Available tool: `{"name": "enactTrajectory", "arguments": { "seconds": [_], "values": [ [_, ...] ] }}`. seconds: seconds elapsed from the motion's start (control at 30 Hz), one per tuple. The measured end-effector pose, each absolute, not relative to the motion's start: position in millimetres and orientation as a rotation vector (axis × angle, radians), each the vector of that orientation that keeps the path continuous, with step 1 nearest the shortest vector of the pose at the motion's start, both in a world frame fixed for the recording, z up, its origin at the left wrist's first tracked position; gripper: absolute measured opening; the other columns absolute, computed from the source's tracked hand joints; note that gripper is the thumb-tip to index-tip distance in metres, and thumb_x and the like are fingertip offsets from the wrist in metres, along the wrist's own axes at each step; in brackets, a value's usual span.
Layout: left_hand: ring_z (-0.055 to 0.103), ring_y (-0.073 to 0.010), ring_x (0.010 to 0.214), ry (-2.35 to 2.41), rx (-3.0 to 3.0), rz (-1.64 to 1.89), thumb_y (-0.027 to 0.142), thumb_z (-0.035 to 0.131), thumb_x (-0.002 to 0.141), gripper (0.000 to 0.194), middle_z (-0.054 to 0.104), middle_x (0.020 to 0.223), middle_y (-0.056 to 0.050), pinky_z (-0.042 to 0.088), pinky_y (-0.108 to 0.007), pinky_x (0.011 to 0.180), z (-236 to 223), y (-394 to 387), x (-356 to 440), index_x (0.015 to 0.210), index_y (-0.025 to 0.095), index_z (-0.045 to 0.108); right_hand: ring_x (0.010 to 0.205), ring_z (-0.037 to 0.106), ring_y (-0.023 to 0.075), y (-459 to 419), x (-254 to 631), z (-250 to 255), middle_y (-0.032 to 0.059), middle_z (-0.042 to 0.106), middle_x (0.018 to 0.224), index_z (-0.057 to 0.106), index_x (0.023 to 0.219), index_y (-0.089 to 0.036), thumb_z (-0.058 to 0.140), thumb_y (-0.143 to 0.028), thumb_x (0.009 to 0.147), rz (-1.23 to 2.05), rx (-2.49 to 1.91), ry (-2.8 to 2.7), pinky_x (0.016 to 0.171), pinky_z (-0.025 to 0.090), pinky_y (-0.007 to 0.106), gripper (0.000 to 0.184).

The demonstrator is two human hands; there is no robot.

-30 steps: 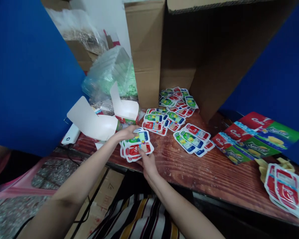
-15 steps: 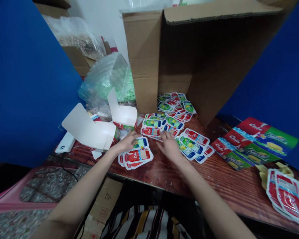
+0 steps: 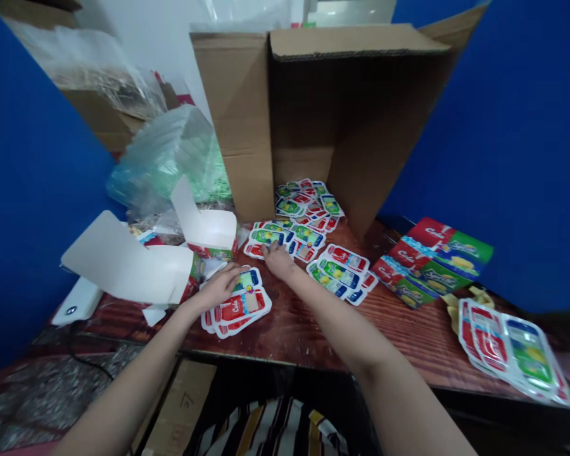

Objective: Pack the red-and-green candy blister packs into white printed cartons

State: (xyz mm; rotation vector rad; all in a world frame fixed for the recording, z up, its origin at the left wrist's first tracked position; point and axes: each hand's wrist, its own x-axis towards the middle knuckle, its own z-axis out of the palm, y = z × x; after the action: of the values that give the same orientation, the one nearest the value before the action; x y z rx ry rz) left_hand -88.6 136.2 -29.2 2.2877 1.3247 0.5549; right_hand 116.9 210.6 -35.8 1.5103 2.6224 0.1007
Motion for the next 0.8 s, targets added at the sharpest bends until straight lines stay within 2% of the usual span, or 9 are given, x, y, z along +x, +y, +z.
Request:
{"name": "enactTrajectory", "arguments": {
  "seconds": [0.1,0.2,0.33,0.47,0.53,0.6,0.7,0.8],
  "values": [
    [0.056,-0.0215,0.105,1.304,2.294,0.588,0.016,0.037,0.09,0.042,0.056,0.111,-0.01,0.043,-0.037,0.097,-31,137,-89,0.128,0.017,0.054,0.113,0.059,0.0311,212,117,-39,0.0344,0.036,0.14,0.03,0.143,-0.009,0.025,-0.009,0.094,0.122,1.541,2.631,0.09,0.046,0.046,0.049],
    [0.056,-0.0219,0.106,1.311,2.279,0.608,0.016,0.037,0.09,0.041,0.057,0.111,-0.01,0.043,-0.038,0.097,-30,137,-88,0.127,0.017,0.055,0.106,0.062,0.0296,211,118,-38,0.0331,0.044,0.133,0.034,0.14,-0.008,0.022,-0.006,0.093,0.103,1.584,2.661,0.086,0.049,0.044,0.049],
    [0.055,-0.0229,0.108,1.356,2.255,0.642,0.019,0.04,0.091,0.038,0.057,0.112,-0.011,0.043,-0.039,0.098,-23,135,-87,0.126,0.016,0.055,0.095,0.066,0.0261,212,128,-30,0.0252,0.058,0.118,0.035,0.139,-0.009,0.028,-0.004,0.091,0.008,1.68,2.745,0.081,0.051,0.039,0.049],
    [0.052,-0.0252,0.115,1.369,2.299,0.747,0.028,0.047,0.091,0.034,0.056,0.115,-0.011,0.04,-0.042,0.102,-6,122,-73,0.121,0.017,0.059,0.089,0.067,0.0229,214,157,-13,0.02,0.062,0.115,0.033,0.139,-0.009,0.036,-0.013,0.091,-0.124,1.866,2.868,0.081,0.051,0.034,0.048],
    [0.047,-0.027,0.121,1.363,2.283,0.871,0.03,0.049,0.091,0.033,0.055,0.118,-0.012,0.036,-0.044,0.106,6,111,-56,0.119,0.018,0.06,0.087,0.066,0.0215,212,178,-4,0.0163,0.066,0.107,0.033,0.138,-0.008,0.037,-0.02,0.093,-0.201,1.956,2.946,0.08,0.05,0.032,0.046],
    [0.049,-0.0248,0.119,1.31,2.172,1.022,0.031,0.05,0.091,0.032,0.055,0.12,-0.011,0.037,-0.042,0.105,14,99,-32,0.12,0.019,0.059,0.082,0.065,0.0204,204,200,4,0.0125,0.068,0.097,0.036,0.133,-0.008,0.033,-0.026,0.095,-0.272,2.048,3.017,0.077,0.051,0.031,0.042],
    [0.051,-0.0234,0.119,1.178,1.853,1.155,0.034,0.055,0.089,0.043,0.054,0.125,-0.01,0.039,-0.041,0.104,12,84,9,0.131,0.024,0.049,0.082,0.063,0.0186,181,230,9,0.0103,0.066,0.099,0.044,0.123,-0.011,0.029,-0.033,0.097,-0.407,2.158,3.131,0.076,0.051,0.031,0.037],
    [0.052,-0.027,0.12,1.222,1.294,1.226,0.039,0.067,0.08,0.076,0.046,0.135,-0.017,0.043,-0.042,0.101,-3,77,47,0.143,0.022,0.029,0.08,0.062,0.0179,145,254,7,0.0063,0.067,0.096,0.053,0.109,-0.016,0.043,-0.041,0.093,-1.056,2.247,3.195,0.073,0.052,0.031,0.031]
  ]
}}
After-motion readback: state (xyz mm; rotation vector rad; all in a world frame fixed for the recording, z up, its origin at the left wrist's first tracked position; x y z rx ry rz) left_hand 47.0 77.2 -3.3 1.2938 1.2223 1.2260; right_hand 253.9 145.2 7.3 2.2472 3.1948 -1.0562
